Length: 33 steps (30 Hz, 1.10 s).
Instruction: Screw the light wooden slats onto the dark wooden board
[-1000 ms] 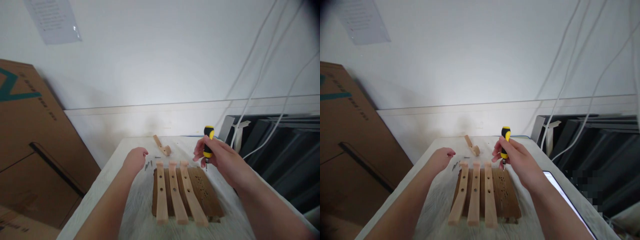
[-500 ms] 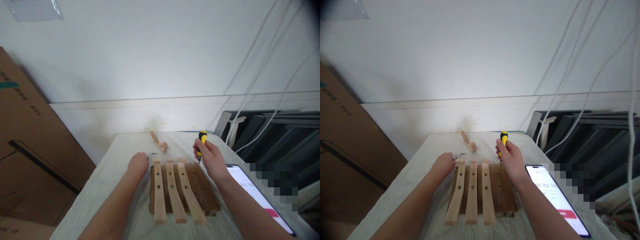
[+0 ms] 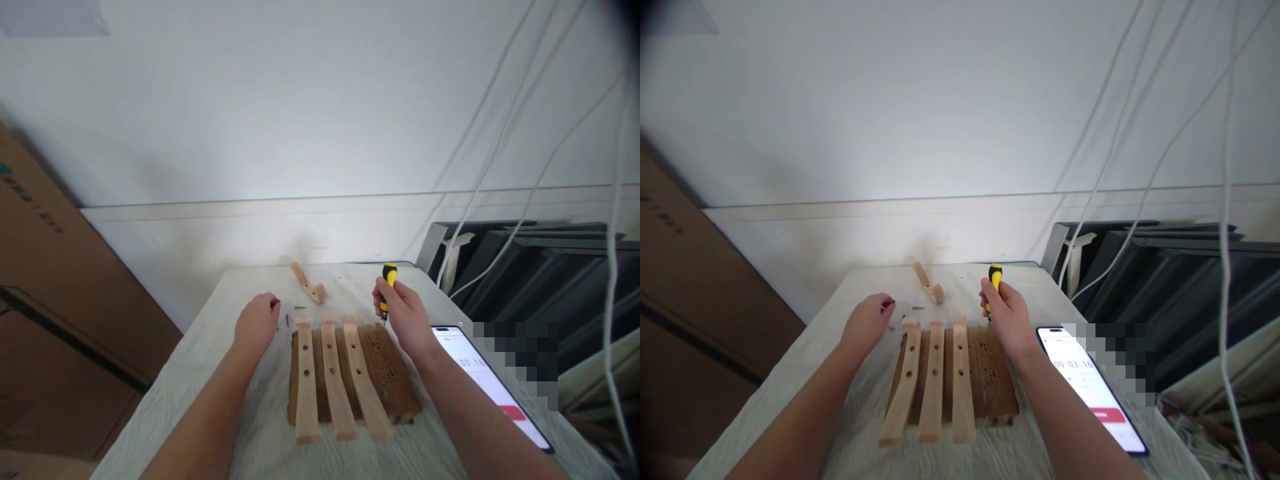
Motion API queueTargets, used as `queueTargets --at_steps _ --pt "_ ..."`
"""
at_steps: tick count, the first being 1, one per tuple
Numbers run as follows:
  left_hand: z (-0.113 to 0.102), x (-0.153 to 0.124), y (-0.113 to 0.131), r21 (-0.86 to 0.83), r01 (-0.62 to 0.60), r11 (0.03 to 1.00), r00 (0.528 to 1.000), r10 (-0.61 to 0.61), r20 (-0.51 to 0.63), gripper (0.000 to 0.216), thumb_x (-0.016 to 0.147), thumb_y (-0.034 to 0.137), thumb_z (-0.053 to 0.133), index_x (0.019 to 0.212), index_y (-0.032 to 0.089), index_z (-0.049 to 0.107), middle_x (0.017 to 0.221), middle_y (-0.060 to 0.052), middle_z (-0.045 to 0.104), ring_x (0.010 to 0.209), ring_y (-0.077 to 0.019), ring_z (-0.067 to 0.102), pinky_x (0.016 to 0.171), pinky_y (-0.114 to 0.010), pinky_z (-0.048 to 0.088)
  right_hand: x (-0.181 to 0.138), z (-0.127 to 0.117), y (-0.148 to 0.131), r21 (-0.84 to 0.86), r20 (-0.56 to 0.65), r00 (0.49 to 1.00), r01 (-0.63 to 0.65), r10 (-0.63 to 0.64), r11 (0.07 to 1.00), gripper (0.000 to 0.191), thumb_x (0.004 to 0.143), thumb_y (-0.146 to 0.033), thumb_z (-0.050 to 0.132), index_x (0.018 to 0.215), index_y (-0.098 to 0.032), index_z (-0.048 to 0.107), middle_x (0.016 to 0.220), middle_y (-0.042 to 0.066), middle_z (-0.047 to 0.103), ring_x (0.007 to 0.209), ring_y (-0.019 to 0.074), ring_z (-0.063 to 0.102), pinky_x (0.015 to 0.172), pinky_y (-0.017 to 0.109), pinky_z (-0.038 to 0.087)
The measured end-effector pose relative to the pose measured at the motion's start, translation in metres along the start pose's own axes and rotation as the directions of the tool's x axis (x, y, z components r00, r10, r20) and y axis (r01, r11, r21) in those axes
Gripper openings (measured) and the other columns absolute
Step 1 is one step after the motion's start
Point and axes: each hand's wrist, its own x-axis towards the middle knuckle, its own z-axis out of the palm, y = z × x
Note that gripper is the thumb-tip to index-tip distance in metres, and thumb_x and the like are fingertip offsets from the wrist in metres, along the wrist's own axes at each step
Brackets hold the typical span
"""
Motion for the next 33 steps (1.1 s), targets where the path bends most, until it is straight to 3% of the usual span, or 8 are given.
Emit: queueTargets --at_steps 4,6,8,10,13,18,28,33 --pt "-0.029 -0.015 0.017 -0.293 -0.087 0.952 0.967 0.011 -0.253 0.026 0.086 0.034 0.045 0.091 0.014 0.061 0.086 -0.007 0.066 0.077 -0.0176 0.061 0.072 -0.028 0.046 -0.003 -0.002 -0.005 -0.064 -0.026 0.999 0.030 -0.032 0.998 0.046 0.076 -0.062 0.054 0.073 -0.016 0.060 0.063 0.000 0.053 0.054 0.0120 0.048 0.050 0.025 0.037" --pt "-0.040 -0.029 0.036 -0.463 -0.115 0.879 0.983 0.031 -0.184 0.027 0.086 0.038 0.045 0.091 0.015 0.060 0.072 -0.003 0.063 0.063 -0.0145 0.058 0.060 -0.025 0.045 -0.004 -0.003 -0.008 -0.124 -0.054 0.997 0.057 -0.064 0.991 0.050 0.079 -0.064 0.048 0.077 -0.016 0.063 0.061 0.000 0.051 0.054 0.0121 0.046 0.050 0.024 0.035" --pt "-0.045 -0.045 0.057 -0.536 -0.178 0.825 0.977 0.213 0.004 0.025 0.085 0.037 0.047 0.089 0.016 0.061 0.062 0.001 0.059 0.053 -0.0114 0.053 0.053 -0.022 0.041 -0.006 -0.004 -0.010 -0.167 -0.076 0.992 0.088 -0.102 0.982 0.054 0.081 -0.065 0.042 0.077 -0.016 0.065 0.058 -0.001 0.047 0.053 0.0122 0.043 0.049 0.025 0.033" --pt "-0.044 -0.057 0.077 -0.519 -0.295 0.802 0.896 0.422 0.142 0.019 0.082 0.031 0.052 0.081 0.017 0.064 0.063 0.002 0.059 0.053 -0.0094 0.050 0.052 -0.020 0.038 -0.008 -0.003 -0.011 -0.177 -0.095 0.987 0.112 -0.130 0.978 0.056 0.082 -0.065 0.039 0.075 -0.015 0.064 0.055 -0.001 0.044 0.053 0.0124 0.041 0.049 0.025 0.033" --pt "-0.036 -0.062 0.094 -0.455 -0.380 0.806 0.812 0.526 0.254 0.012 0.078 0.023 0.057 0.074 0.017 0.067 0.064 0.002 0.062 0.057 -0.0086 0.052 0.056 -0.020 0.037 -0.010 -0.003 -0.014 -0.176 -0.100 0.986 0.111 -0.130 0.978 0.055 0.082 -0.064 0.040 0.071 -0.015 0.063 0.052 -0.002 0.043 0.051 0.0124 0.040 0.048 0.025 0.031" --pt "-0.023 -0.056 0.098 -0.399 -0.296 0.868 0.837 0.437 0.329 0.016 0.079 0.023 0.054 0.074 0.016 0.068 0.064 0.000 0.065 0.057 -0.0096 0.055 0.055 -0.020 0.037 -0.013 -0.005 -0.021 -0.167 -0.033 0.987 0.152 -0.160 0.974 0.049 0.082 -0.059 0.045 0.067 -0.015 0.063 0.052 -0.001 0.048 0.052 0.0122 0.043 0.049 0.024 0.032" --pt "-0.011 -0.057 0.107 -0.275 -0.409 0.870 0.851 0.473 0.229 0.016 0.082 0.019 0.052 0.073 0.017 0.066 0.072 -0.001 0.067 0.066 -0.0119 0.057 0.063 -0.023 0.038 -0.006 -0.007 -0.017 -0.170 -0.068 0.988 0.122 -0.135 0.978 0.049 0.081 -0.059 0.047 0.064 -0.014 0.062 0.048 -0.001 0.046 0.047 0.0114 0.042 0.046 0.024 0.030" --pt "-0.005 -0.056 0.105 -0.266 -0.433 0.861 0.829 0.497 0.258 0.017 0.084 0.020 0.050 0.076 0.018 0.065 0.075 -0.001 0.066 0.070 -0.0132 0.058 0.065 -0.024 0.039 -0.009 -0.006 -0.017 -0.201 -0.050 0.984 0.155 -0.168 0.967 0.047 0.081 -0.056 0.048 0.064 -0.014 0.063 0.052 0.000 0.052 0.051 0.0120 0.045 0.048 0.024 0.031"
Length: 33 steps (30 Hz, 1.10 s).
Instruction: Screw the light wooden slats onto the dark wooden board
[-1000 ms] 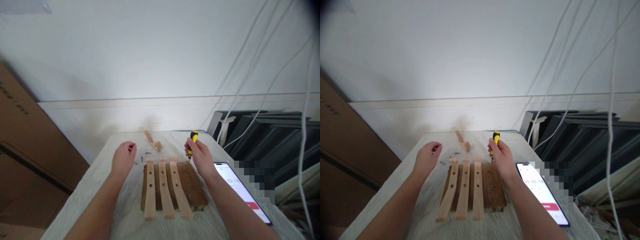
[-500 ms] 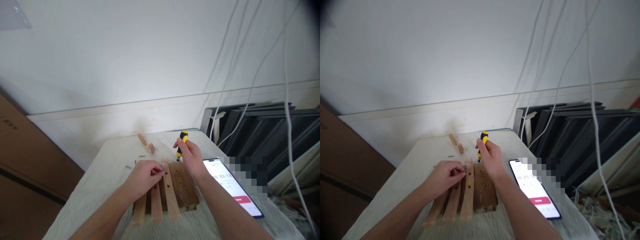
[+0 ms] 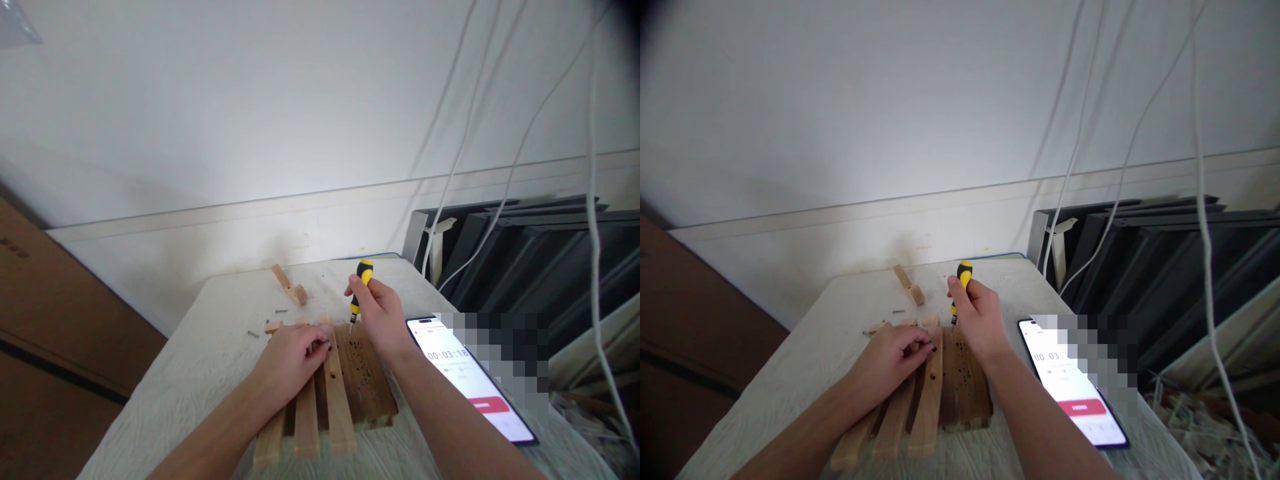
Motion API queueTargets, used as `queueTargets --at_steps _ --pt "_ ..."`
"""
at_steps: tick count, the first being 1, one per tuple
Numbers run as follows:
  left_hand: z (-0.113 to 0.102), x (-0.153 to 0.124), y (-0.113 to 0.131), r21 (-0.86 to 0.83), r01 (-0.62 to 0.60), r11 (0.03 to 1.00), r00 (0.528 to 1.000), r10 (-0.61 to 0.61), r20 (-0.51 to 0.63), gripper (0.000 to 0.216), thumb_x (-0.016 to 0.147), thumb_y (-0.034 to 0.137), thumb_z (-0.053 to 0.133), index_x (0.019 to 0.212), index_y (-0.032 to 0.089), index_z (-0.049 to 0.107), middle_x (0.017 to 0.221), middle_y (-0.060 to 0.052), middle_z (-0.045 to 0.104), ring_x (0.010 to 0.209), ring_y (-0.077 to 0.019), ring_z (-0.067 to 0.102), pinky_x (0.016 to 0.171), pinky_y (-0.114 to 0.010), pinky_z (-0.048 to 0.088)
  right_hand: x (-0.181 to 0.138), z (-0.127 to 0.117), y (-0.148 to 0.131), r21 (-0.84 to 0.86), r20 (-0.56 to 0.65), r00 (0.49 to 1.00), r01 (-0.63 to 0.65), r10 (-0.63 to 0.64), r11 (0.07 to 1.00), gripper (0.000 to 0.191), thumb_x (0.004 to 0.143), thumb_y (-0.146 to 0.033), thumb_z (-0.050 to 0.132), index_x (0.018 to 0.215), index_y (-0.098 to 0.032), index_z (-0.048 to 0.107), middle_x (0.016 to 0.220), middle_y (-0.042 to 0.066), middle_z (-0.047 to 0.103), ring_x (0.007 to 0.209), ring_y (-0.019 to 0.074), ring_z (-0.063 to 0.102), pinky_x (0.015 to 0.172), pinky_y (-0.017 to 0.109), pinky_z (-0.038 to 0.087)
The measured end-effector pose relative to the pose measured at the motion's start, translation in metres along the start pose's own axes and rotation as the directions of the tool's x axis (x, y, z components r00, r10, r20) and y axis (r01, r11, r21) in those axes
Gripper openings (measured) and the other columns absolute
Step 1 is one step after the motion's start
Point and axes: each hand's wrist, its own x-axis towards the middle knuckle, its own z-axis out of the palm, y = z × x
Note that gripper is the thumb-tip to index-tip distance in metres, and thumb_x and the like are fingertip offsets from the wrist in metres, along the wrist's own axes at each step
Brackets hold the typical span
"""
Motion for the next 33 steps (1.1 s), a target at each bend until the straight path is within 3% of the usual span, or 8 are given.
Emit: queueTargets --at_steps 5,10,23,33 --pt "0.002 -0.002 0.001 -0.005 -0.016 1.000 1.000 0.016 0.017 0.015 0.084 0.019 0.050 0.080 0.017 0.064 0.080 -0.003 0.066 0.075 -0.0144 0.058 0.067 -0.025 0.040 0.000 0.000 0.000 -0.022 0.039 0.999 0.000 0.001 1.000 0.048 0.081 -0.056 0.049 0.061 -0.014 0.062 0.052 0.001 0.053 0.050 0.0116 0.045 0.047 0.024 0.032" --pt "0.002 0.000 0.001 -0.050 -0.001 0.999 0.999 0.003 0.040 0.019 0.087 0.022 0.046 0.077 0.017 0.061 0.077 -0.002 0.065 0.072 -0.0139 0.057 0.065 -0.024 0.038 -0.003 -0.003 -0.001 -0.020 0.101 0.991 0.085 -0.083 0.996 0.048 0.080 -0.057 0.052 0.058 -0.016 0.061 0.056 0.002 0.055 0.054 0.0122 0.047 0.049 0.024 0.035" --pt "0.005 0.001 -0.002 -0.072 0.024 0.997 0.998 -0.020 0.055 0.020 0.087 0.020 0.046 0.071 0.016 0.057 0.071 -0.001 0.062 0.065 -0.0124 0.054 0.060 -0.023 0.035 -0.009 0.002 -0.007 -0.124 0.310 0.927 0.258 -0.210 0.958 0.042 0.084 -0.049 0.050 0.058 -0.016 0.056 0.055 0.000 0.054 0.053 0.0119 0.049 0.051 0.024 0.034" --pt "0.005 0.000 -0.002 -0.019 0.036 0.999 0.998 -0.035 0.048 0.021 0.087 0.020 0.045 0.071 0.016 0.059 0.069 -0.002 0.062 0.064 -0.0134 0.055 0.058 -0.024 0.034 -0.011 0.004 -0.005 -0.161 0.349 0.904 0.318 -0.248 0.934 0.041 0.086 -0.047 0.049 0.059 -0.017 0.055 0.056 0.001 0.055 0.055 0.0131 0.051 0.053 0.025 0.036"
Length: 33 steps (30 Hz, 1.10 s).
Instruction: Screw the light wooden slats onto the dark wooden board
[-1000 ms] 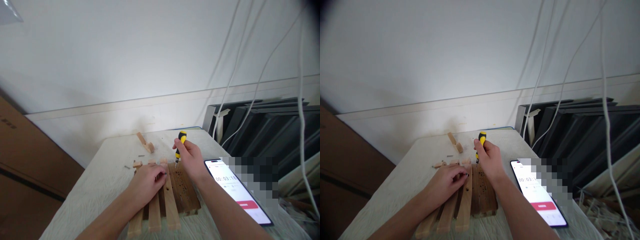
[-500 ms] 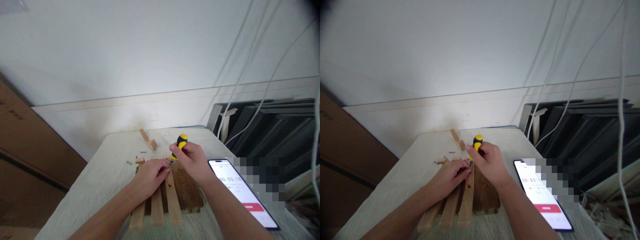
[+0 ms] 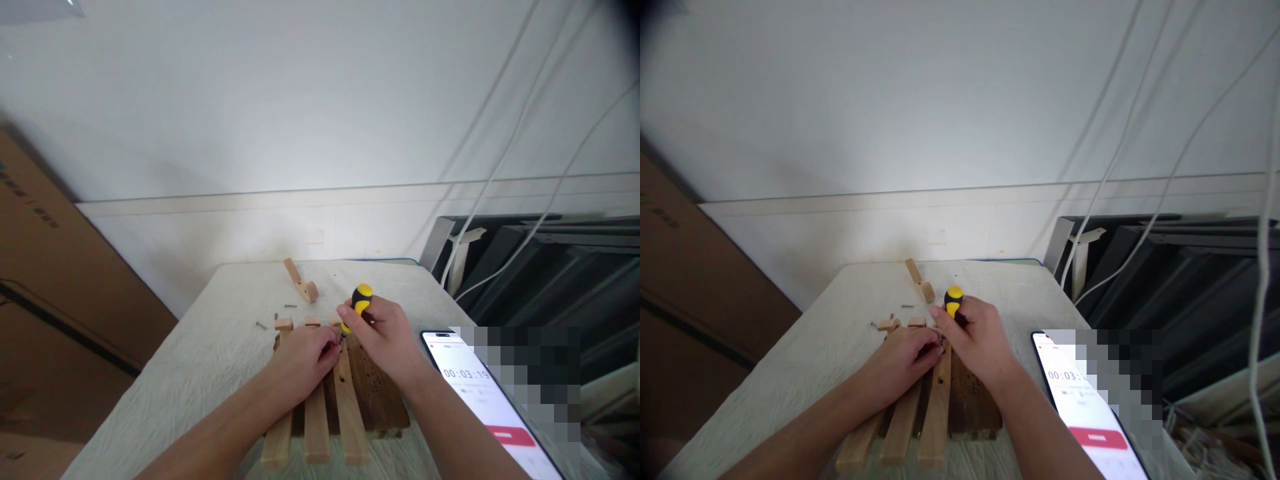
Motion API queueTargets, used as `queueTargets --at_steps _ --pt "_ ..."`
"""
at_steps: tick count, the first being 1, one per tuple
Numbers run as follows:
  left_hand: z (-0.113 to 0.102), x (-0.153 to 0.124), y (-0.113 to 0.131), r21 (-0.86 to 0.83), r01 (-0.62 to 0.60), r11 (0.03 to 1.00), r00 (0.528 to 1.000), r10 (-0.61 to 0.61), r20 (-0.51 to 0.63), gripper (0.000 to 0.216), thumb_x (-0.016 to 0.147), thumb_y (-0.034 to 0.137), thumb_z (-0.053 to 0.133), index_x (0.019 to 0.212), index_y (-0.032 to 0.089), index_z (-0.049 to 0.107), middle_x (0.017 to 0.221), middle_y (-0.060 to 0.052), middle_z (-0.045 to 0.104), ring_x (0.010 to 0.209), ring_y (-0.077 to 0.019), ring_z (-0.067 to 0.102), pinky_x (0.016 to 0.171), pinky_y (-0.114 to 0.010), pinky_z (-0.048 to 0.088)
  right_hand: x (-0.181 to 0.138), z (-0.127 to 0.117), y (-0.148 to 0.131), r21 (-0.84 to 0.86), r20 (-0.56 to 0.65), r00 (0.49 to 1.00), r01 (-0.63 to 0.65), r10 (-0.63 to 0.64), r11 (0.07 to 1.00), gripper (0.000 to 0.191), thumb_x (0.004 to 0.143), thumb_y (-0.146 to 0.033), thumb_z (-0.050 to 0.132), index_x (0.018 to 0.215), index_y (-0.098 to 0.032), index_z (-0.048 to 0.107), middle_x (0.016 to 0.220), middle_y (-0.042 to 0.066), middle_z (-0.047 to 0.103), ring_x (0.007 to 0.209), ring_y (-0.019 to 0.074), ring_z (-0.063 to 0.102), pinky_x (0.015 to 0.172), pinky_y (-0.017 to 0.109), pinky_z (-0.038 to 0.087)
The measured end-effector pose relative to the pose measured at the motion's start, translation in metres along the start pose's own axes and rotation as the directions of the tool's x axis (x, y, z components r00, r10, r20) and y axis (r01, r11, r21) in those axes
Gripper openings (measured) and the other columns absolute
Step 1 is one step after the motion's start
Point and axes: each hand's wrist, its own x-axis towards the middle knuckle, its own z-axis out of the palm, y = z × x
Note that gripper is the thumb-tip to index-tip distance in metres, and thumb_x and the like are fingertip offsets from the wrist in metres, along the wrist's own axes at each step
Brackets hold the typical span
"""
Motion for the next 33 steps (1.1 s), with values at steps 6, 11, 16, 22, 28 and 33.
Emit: queueTargets --at_steps 6,11,16,22,28,33 --pt "0.0011 0.0009 -0.0016 0.021 0.005 1.000 1.000 -0.004 -0.011 0.019 0.085 0.021 0.047 0.069 0.016 0.058 0.068 -0.003 0.061 0.065 -0.0143 0.056 0.058 -0.025 0.034 0.0003 0.0013 -0.0007 -0.021 0.013 0.999 -0.043 0.043 0.999 0.042 0.087 -0.047 0.048 0.062 -0.016 0.060 0.058 0.002 0.058 0.056 0.0139 0.053 0.053 0.025 0.036" --pt "0.0027 0.0011 -0.0028 0.021 -0.001 1.000 1.000 0.002 -0.023 0.019 0.084 0.021 0.047 0.068 0.016 0.057 0.068 -0.003 0.061 0.064 -0.0146 0.055 0.056 -0.025 0.032 0.0013 0.0003 -0.0027 -0.091 0.023 0.998 -0.048 0.050 0.995 0.043 0.087 -0.048 0.046 0.063 -0.015 0.061 0.057 0.003 0.058 0.055 0.0145 0.054 0.053 0.026 0.036" --pt "0.0008 0.0006 -0.0007 0.006 0.017 1.000 1.000 -0.017 -0.011 0.017 0.082 0.019 0.047 0.069 0.016 0.057 0.069 -0.003 0.062 0.063 -0.0141 0.055 0.055 -0.024 0.031 0.0032 -0.0010 -0.0012 -0.095 0.017 0.998 -0.059 0.061 0.994 0.044 0.088 -0.048 0.045 0.061 -0.016 0.059 0.057 0.003 0.059 0.055 0.0149 0.055 0.053 0.026 0.037" --pt "0.0008 -0.0012 -0.0022 0.019 0.003 1.000 1.000 -0.003 -0.014 0.019 0.085 0.021 0.045 0.073 0.017 0.059 0.071 -0.003 0.063 0.067 -0.0153 0.058 0.057 -0.025 0.035 0.0026 0.0005 -0.0014 -0.125 -0.008 0.999 -0.042 0.042 0.991 0.047 0.088 -0.050 0.043 0.058 -0.017 0.057 0.055 0.003 0.059 0.053 0.0149 0.054 0.051 0.025 0.037" --pt "0.0032 -0.0004 -0.0059 0.044 -0.017 0.999 1.000 0.017 -0.012 0.017 0.085 0.022 0.046 0.078 0.017 0.061 0.078 -0.005 0.066 0.075 -0.0168 0.060 0.064 -0.026 0.040 0.0013 0.0008 -0.0025 -0.161 0.003 0.999 -0.048 0.049 0.986 0.048 0.088 -0.050 0.042 0.054 -0.017 0.051 0.053 0.002 0.054 0.051 0.0136 0.051 0.050 0.026 0.034" --pt "0.0027 -0.0017 -0.0059 0.025 0.008 1.000 1.000 -0.008 -0.005 0.020 0.087 0.024 0.044 0.083 0.017 0.062 0.082 -0.006 0.067 0.077 -0.0176 0.061 0.067 -0.027 0.042 0.0012 -0.0021 -0.0040 -0.152 0.054 0.996 -0.067 0.076 0.986 0.043 0.088 -0.048 0.044 0.063 -0.016 0.059 0.057 0.003 0.056 0.054 0.0152 0.053 0.052 0.027 0.036"
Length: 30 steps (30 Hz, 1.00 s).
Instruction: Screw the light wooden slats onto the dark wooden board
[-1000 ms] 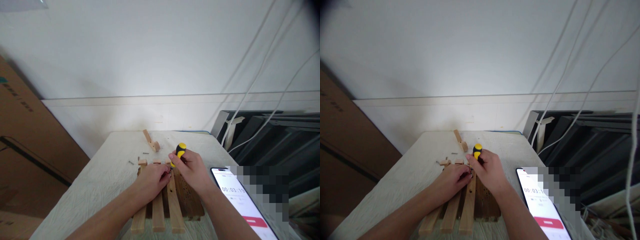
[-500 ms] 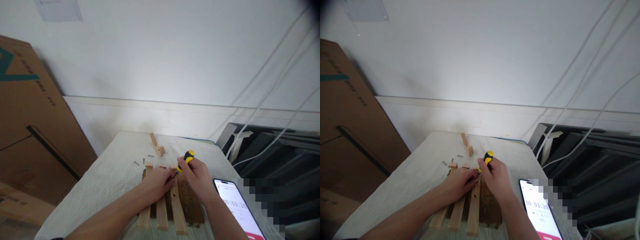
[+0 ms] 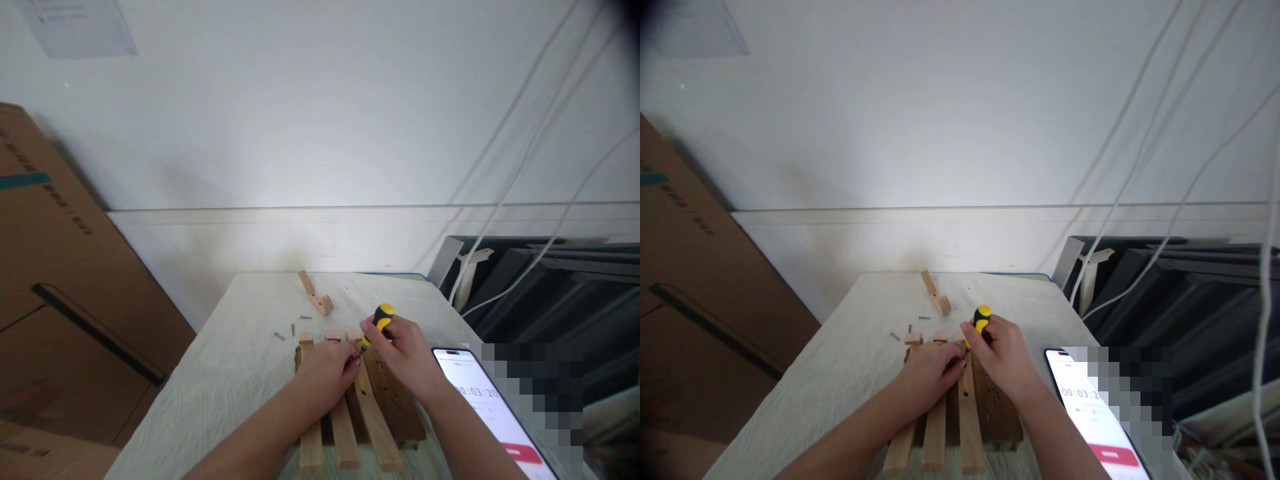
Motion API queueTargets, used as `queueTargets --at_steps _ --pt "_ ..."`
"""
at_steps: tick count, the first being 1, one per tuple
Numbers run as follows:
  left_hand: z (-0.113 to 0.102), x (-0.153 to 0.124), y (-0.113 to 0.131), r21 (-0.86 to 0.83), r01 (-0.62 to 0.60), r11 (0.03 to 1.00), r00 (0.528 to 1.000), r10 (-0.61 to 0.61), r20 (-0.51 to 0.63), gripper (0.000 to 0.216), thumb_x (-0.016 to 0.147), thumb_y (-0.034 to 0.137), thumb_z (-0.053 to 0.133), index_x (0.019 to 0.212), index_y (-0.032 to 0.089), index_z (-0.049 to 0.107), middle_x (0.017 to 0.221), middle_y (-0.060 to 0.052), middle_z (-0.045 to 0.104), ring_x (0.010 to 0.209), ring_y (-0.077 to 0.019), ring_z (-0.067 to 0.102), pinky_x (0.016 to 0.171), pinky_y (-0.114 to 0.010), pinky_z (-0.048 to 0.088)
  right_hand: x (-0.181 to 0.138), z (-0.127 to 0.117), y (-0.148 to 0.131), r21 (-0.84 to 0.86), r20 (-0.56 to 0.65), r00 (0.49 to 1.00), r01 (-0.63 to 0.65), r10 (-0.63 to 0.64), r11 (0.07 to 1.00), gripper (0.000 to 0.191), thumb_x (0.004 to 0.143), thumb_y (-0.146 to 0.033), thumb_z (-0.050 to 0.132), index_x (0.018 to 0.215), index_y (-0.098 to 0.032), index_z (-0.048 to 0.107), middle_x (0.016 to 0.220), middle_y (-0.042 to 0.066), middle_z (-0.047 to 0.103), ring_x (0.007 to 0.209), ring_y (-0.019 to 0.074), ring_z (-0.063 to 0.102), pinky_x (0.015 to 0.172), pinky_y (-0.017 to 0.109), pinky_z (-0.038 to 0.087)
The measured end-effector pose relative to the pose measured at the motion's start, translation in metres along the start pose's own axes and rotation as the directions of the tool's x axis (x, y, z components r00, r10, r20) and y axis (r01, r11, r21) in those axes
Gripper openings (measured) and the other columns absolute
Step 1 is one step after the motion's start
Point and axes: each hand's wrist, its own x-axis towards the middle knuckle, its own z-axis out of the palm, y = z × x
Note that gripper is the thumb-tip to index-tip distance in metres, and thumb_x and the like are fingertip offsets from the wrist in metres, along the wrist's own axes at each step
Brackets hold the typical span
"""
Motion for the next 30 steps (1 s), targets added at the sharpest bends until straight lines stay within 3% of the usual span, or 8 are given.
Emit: queueTargets --at_steps 5,12,16,21,24,30 --pt "0.001 0.000 -0.002 -0.016 0.009 1.000 1.000 -0.008 0.014 0.020 0.087 0.023 0.043 0.088 0.018 0.062 0.089 -0.007 0.068 0.081 -0.0184 0.062 0.070 -0.028 0.043 -0.002 -0.002 -0.007 0.117 0.094 0.990 0.094 -0.105 0.989 0.027 0.087 -0.037 0.052 0.071 -0.018 0.062 0.068 0.003 0.062 0.064 0.0157 0.058 0.061 0.027 0.042" --pt "0.003 0.000 -0.005 -0.030 0.018 0.999 1.000 -0.018 0.021 0.019 0.087 0.022 0.044 0.084 0.018 0.062 0.085 -0.005 0.068 0.078 -0.0176 0.062 0.068 -0.026 0.042 0.000 0.008 -0.004 0.245 0.047 0.996 0.066 -0.080 0.967 0.027 0.090 -0.036 0.047 0.080 -0.018 0.064 0.090 0.007 0.064 0.086 0.0181 0.060 0.078 0.029 0.046" --pt "0.003 0.000 -0.005 -0.021 -0.001 1.000 1.000 0.001 -0.015 0.019 0.086 0.021 0.045 0.082 0.017 0.062 0.084 -0.005 0.068 0.078 -0.0174 0.061 0.067 -0.025 0.041 -0.002 0.010 0.000 0.323 0.124 0.992 -0.012 -0.029 0.946 0.030 0.090 -0.038 0.044 0.099 -0.018 0.064 0.099 0.007 0.064 0.094 0.0201 0.059 0.086 0.032 0.044" --pt "0.005 0.001 -0.006 -0.001 -0.047 0.999 0.998 0.047 -0.045 0.018 0.085 0.023 0.048 0.078 0.017 0.063 0.079 -0.004 0.067 0.074 -0.0167 0.060 0.065 -0.025 0.039 -0.003 0.007 0.004 0.440 0.175 0.984 -0.049 -0.032 0.897 0.030 0.087 -0.036 0.045 0.100 -0.018 0.065 0.095 0.006 0.065 0.091 0.0208 0.059 0.083 0.034 0.044" --pt "0.005 0.000 -0.006 0.015 -0.056 0.998 0.996 0.057 -0.067 0.018 0.084 0.022 0.048 0.074 0.017 0.063 0.076 -0.004 0.066 0.072 -0.0162 0.059 0.064 -0.025 0.037 0.001 0.007 0.008 0.344 0.175 0.984 -0.037 -0.025 0.938 0.027 0.084 -0.040 0.053 0.091 -0.017 0.066 0.084 0.005 0.063 0.078 0.0184 0.057 0.074 0.031 0.044" --pt "0.001 -0.002 -0.002 -0.066 -0.043 0.997 0.998 0.039 -0.058 0.016 0.080 0.027 0.057 0.069 0.016 0.062 0.069 -0.001 0.064 0.064 -0.0137 0.055 0.058 -0.023 0.032 0.006 0.011 0.014 0.200 0.026 0.997 0.070 -0.076 0.977 0.024 0.078 -0.038 0.062 0.066 -0.017 0.062 0.066 0.000 0.049 0.061 0.0129 0.045 0.057 0.025 0.036"
